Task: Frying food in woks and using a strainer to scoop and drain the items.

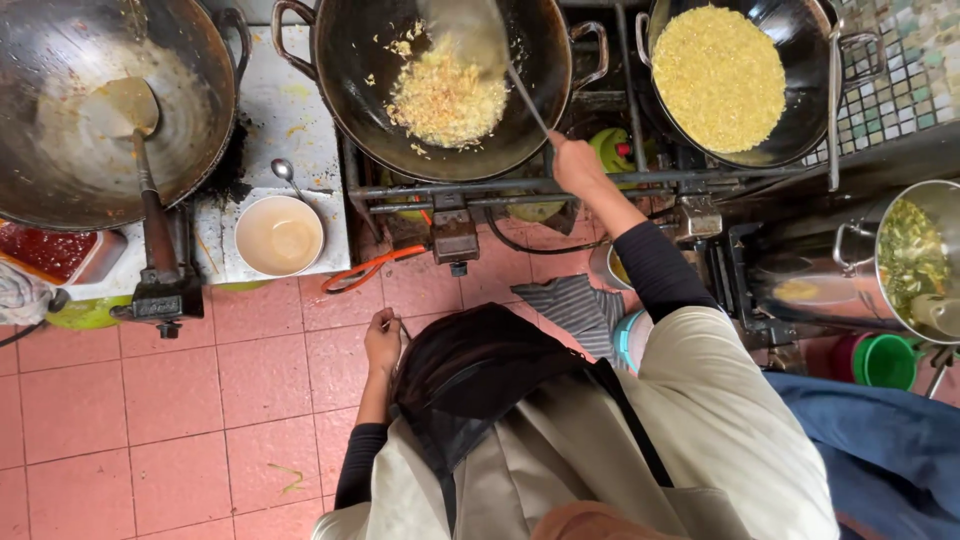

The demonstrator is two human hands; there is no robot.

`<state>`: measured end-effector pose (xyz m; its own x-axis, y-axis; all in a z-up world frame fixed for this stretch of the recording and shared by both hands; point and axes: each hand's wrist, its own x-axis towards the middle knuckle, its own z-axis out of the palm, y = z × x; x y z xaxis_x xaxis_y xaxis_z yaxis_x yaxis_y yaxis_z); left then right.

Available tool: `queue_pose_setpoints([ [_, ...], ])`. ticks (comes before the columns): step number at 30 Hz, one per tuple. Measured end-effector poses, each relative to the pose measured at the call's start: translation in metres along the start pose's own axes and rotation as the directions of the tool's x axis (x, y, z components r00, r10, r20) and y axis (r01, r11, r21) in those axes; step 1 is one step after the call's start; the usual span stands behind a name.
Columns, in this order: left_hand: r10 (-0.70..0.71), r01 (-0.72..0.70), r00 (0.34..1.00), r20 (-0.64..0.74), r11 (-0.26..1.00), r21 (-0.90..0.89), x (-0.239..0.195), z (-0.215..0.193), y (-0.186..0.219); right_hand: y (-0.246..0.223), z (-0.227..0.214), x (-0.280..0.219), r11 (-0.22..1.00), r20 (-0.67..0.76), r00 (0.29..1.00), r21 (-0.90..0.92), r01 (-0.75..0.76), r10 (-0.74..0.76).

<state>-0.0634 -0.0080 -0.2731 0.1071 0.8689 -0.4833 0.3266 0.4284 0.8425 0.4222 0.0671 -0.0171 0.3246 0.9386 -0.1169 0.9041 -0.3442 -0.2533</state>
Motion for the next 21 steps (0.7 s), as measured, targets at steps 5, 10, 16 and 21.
queue_pose_setpoints([
  [5,0.033,-0.033,0.999,-0.011,0.999,0.016,-0.003,-0.002,-0.012,0.020,0.018,0.012,0.997,0.043,0.997,-0.045,-0.063,0.065],
  [10,-0.039,0.039,0.999,0.003,0.999,0.025,-0.002,-0.004,-0.002,-0.008,0.010,0.014,0.988,0.170,0.985,0.148,-0.050,0.025],
  [16,0.035,-0.034,0.999,-0.013,0.995,0.089,-0.006,-0.012,0.006,-0.002,0.065,0.062,0.992,-0.073,0.991,-0.045,-0.116,0.113],
  [21,0.001,-0.001,1.000,-0.003,0.996,0.085,-0.001,-0.015,-0.002,-0.020,0.004,0.035,0.992,-0.007,0.998,-0.110,-0.058,0.057],
])
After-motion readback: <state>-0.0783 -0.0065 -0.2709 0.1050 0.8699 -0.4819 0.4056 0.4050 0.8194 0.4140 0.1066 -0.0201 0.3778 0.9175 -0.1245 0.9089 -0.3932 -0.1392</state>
